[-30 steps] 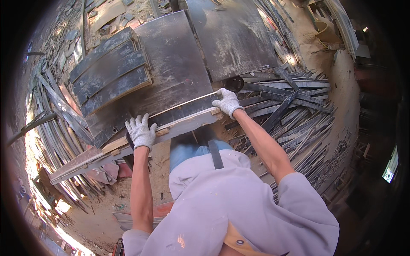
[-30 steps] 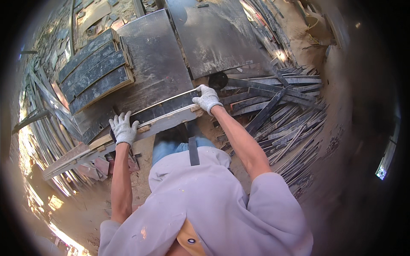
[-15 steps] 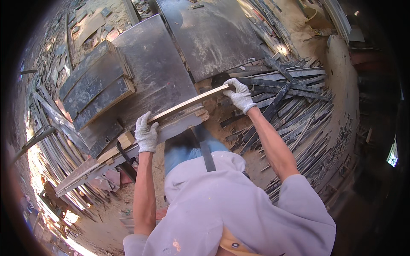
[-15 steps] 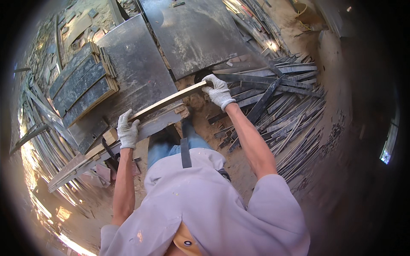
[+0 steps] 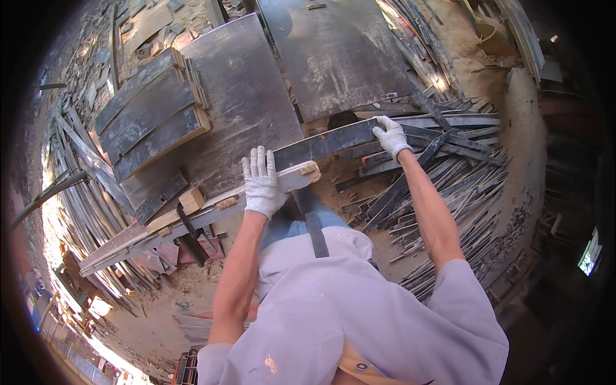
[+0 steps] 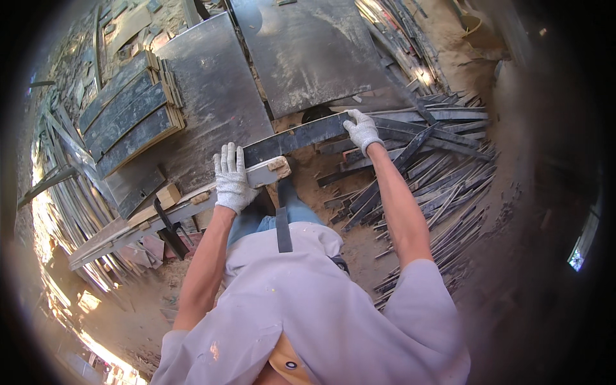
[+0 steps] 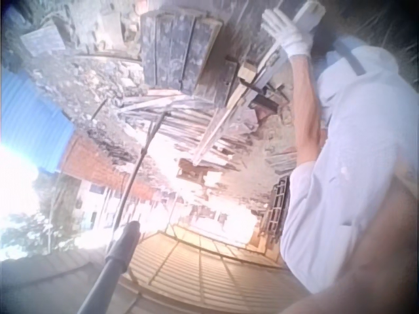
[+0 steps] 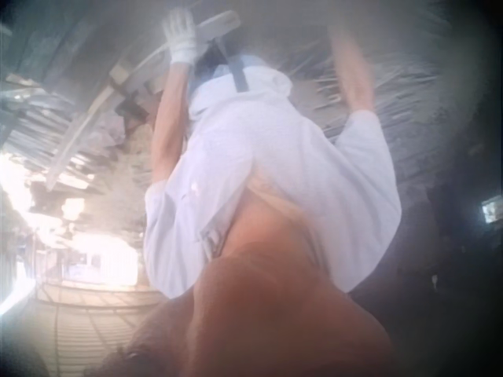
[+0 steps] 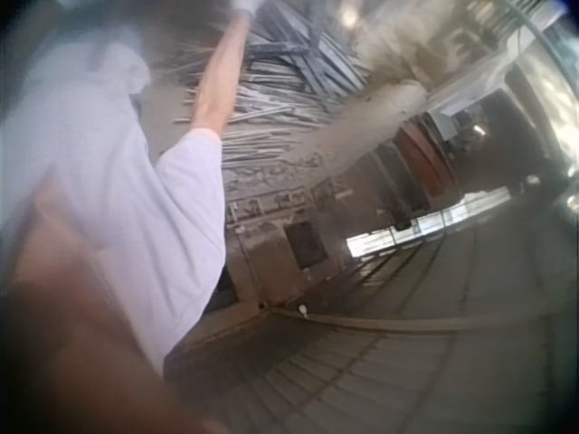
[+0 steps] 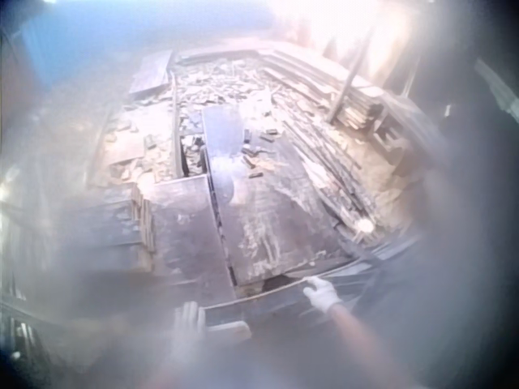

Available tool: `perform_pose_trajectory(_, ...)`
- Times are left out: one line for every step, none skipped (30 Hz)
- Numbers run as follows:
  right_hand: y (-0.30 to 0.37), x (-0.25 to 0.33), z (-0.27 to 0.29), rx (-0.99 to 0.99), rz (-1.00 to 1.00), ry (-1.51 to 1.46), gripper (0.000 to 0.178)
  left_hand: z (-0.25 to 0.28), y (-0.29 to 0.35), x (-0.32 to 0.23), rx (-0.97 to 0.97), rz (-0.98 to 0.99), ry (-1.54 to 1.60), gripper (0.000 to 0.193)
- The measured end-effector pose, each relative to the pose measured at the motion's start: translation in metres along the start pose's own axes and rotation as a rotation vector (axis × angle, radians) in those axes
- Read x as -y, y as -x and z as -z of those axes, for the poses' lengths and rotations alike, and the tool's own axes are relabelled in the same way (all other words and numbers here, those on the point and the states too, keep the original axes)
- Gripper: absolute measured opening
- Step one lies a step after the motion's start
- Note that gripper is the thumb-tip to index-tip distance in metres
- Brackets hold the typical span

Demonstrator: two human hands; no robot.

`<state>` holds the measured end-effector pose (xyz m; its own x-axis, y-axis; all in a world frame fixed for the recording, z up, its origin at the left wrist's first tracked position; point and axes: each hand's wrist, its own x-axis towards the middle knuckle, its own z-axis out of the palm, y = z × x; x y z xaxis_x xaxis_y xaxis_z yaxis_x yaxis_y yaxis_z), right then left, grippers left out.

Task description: The person repeatedly picks up thin wooden strips from a pile, places them on a workbench, and stacks them. The person also moves larger wooden boards and scrap pieces aside to access the strips. The task continues with the person gathering and stacking the strips into a neat pile.

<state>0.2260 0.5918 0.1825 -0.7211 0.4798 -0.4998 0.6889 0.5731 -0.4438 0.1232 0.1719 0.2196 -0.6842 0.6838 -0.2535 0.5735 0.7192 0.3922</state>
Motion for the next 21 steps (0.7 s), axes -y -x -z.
perform_pose_trajectory(0.001,0.003,-0.002,0.008,-0.017,0.020,0.046,-0.001,-0.002,0.002,0.034,0.001,0.021,0.125)
perform_pose_trajectory(0.002,0.004,-0.002,-0.002,-0.025,0.005,0.046,-0.001,-0.004,0.004,0.069,0.001,0.042,0.122)
perform_pose_trajectory(0.003,0.005,-0.001,-0.011,-0.013,0.014,0.045,-0.001,-0.005,0.006,0.104,0.001,0.062,0.119)
perform_pose_trajectory(0.003,0.006,0.000,-0.021,0.000,0.020,0.044,-0.002,-0.005,0.006,0.069,-0.018,0.094,0.115)
perform_pose_trajectory(0.005,0.007,0.000,-0.031,0.012,0.027,0.044,-0.003,-0.004,0.007,0.061,-0.028,0.105,0.114)
perform_pose_trajectory(0.007,0.007,0.000,-0.026,-0.023,0.037,0.044,-0.004,-0.003,0.008,0.052,-0.037,0.117,0.112)
perform_pose_trajectory(0.008,0.011,0.003,-0.024,-0.050,0.045,0.045,-0.004,-0.004,0.009,0.036,-0.045,0.125,0.111)
perform_pose_trajectory(0.010,0.015,0.005,-0.021,-0.078,0.053,0.046,-0.004,-0.004,0.008,0.035,-0.046,0.114,0.110)
perform_pose_trajectory(0.013,0.018,0.006,-0.079,0.021,0.128,0.050,-0.005,-0.004,0.008,0.034,-0.047,0.102,0.110)
perform_pose_trajectory(0.016,0.018,0.006,-0.141,0.121,0.201,0.054,-0.005,-0.004,0.007,0.029,-0.049,0.088,0.109)
perform_pose_trajectory(0.018,0.018,0.007,-0.204,0.222,0.275,0.058,-0.006,-0.004,0.007,0.002,-0.061,0.083,0.109)
perform_pose_trajectory(0.021,0.016,0.010,-0.202,0.382,0.321,0.073,-0.007,-0.004,0.008,-0.025,-0.073,0.078,0.109)
perform_pose_trajectory(0.022,0.021,0.012,-0.186,0.470,0.395,0.076,-0.009,-0.004,0.008,-0.054,-0.080,0.069,0.109)
perform_pose_trajectory(0.025,0.026,0.013,-0.170,0.550,0.471,0.079,-0.009,-0.004,0.008,-0.059,-0.076,0.065,0.109)
perform_pose_trajectory(0.028,0.029,0.012,-0.153,0.630,0.546,0.082,-0.008,-0.002,0.007,-0.052,-0.071,0.049,0.109)
perform_pose_trajectory(0.027,0.023,0.010,-0.126,0.702,0.570,0.081,-0.007,-0.002,0.006,-0.052,-0.073,0.034,0.110)
perform_pose_trajectory(0.024,0.019,0.007,-0.121,0.694,0.590,0.081,-0.006,-0.002,0.006,-0.047,-0.074,0.022,0.110)
perform_pose_trajectory(0.020,0.015,0.004,-0.116,0.687,0.610,0.080,-0.007,-0.002,0.004,-0.059,-0.073,0.003,0.109)
perform_pose_trajectory(0.016,0.014,0.001,-0.115,0.685,0.629,0.079,-0.007,-0.002,0.003,-0.065,-0.079,-0.005,0.109)
perform_pose_trajectory(0.015,0.011,-0.001,-0.110,0.675,0.620,0.078,-0.006,0.000,0.002,-0.072,-0.085,-0.012,0.109)
perform_pose_trajectory(0.015,0.007,-0.001,-0.121,0.676,0.626,0.078,-0.006,0.000,0.001,-0.078,-0.092,-0.018,0.109)
